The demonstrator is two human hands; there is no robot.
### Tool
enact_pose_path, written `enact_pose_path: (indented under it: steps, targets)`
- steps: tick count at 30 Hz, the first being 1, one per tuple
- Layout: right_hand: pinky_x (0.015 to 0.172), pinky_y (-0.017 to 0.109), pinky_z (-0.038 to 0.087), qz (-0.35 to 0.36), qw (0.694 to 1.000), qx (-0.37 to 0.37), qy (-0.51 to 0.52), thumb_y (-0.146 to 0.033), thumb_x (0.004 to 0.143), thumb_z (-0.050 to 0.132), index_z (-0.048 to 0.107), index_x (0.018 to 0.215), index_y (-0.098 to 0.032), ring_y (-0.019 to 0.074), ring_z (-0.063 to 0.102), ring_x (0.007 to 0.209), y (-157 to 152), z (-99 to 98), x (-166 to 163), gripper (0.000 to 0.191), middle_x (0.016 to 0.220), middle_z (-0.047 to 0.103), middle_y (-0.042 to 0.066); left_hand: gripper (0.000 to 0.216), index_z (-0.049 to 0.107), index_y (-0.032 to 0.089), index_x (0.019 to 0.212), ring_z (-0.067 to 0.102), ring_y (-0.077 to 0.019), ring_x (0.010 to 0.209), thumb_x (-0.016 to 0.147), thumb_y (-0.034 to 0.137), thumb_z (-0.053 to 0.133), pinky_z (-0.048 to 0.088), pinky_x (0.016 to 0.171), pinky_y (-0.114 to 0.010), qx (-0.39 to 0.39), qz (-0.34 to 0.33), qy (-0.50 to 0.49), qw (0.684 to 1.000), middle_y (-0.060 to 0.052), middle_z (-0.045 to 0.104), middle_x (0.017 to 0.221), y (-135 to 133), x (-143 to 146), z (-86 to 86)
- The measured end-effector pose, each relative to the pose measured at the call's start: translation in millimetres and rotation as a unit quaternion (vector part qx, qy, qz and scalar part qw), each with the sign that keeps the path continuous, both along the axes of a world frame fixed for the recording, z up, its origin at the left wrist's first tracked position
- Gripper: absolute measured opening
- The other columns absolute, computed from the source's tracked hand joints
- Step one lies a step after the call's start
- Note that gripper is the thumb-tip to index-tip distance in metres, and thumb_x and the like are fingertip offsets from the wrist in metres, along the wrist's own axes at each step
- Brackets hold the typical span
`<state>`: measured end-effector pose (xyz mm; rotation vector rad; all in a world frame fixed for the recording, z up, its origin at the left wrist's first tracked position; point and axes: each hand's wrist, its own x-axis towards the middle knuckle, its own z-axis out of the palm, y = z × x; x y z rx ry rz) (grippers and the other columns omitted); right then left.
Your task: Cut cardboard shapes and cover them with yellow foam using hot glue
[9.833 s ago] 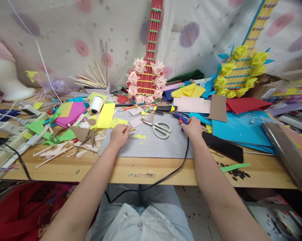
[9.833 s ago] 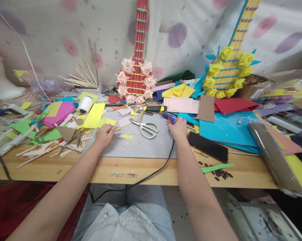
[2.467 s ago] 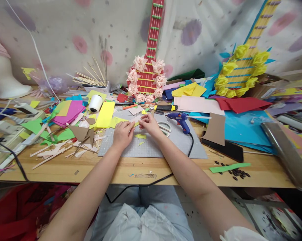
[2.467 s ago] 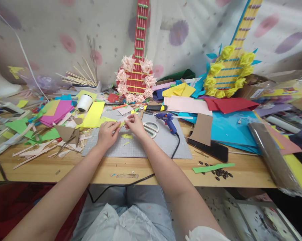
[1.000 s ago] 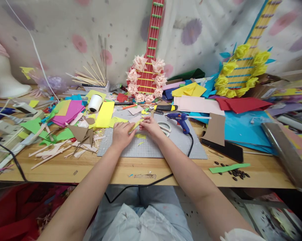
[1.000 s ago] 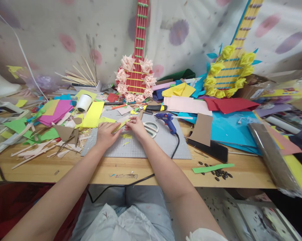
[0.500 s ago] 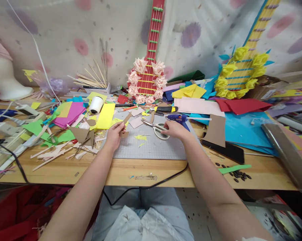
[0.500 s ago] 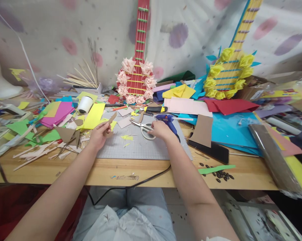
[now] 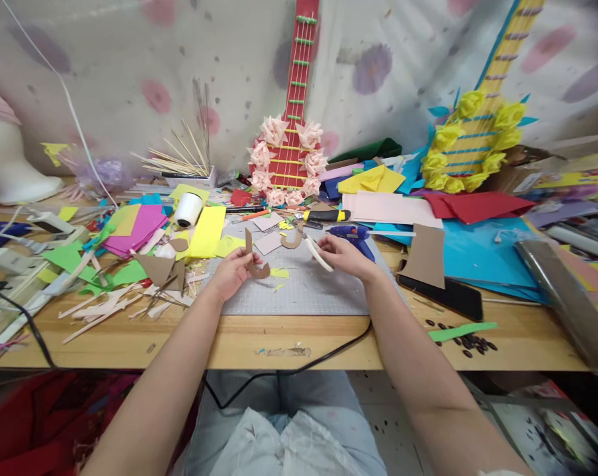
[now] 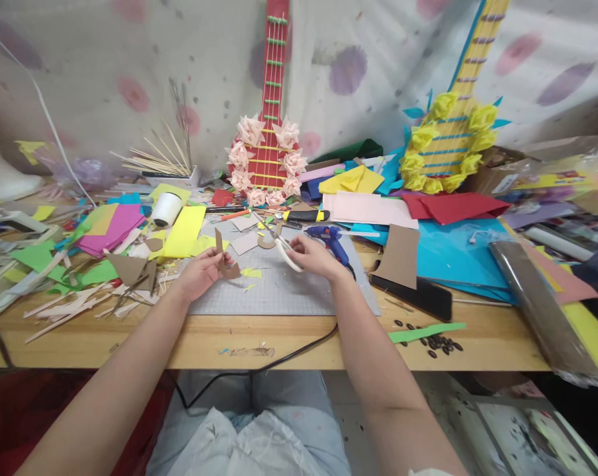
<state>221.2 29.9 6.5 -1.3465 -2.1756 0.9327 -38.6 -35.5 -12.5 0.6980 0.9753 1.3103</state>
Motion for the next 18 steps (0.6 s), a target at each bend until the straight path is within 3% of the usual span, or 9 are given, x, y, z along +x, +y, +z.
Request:
enact_pose_path:
  steps: [4, 9, 18]
  targets:
    - [0.057, 0.023, 0.036, -0.028, 0.998, 0.061, -0.015, -0.055, 0.067, 0.059, 0.052, 0.094, -0.019, 0.0134, 0.052, 0.067, -8, -1.8, -24, 0.045, 0.08, 0.06, 0.001, 0.011, 0.057, 0.013, 0.071, 0.059, -0.0125, 0.07, 0.069, 0.016, 0.067, 0.049, 0.073, -0.032, -0.01, -0.018, -0.048, 0.999, -0.002, 0.061, 0.072, 0, 3, -1.5]
    - [0.059, 0.023, 0.033, 0.049, 0.989, 0.097, -0.096, -0.056, 0.072, 0.055, 0.056, 0.095, -0.021, 0.0142, 0.053, 0.068, -21, -4.7, -50, 0.042, 0.082, 0.062, 0.001, 0.02, 0.059, 0.013, 0.068, 0.056, -0.0083, 0.063, 0.059, 0.019, 0.076, 0.046, 0.064, -0.022, 0.001, -0.011, -0.04, 0.999, 0.0, 0.061, 0.068, 2, 2, -4.3]
    - [0.058, 0.023, 0.03, 0.052, 0.985, 0.102, -0.125, -0.059, 0.072, 0.053, 0.059, 0.093, -0.021, 0.014, 0.052, 0.066, -26, -3.6, -51, 0.044, 0.079, 0.063, 0.001, 0.03, 0.063, 0.014, 0.069, 0.055, -0.0065, 0.063, 0.049, 0.024, 0.082, 0.044, 0.062, -0.019, 0.013, -0.024, 0.0, 1.0, 0.002, 0.062, 0.069, 1, 5, -4.5]
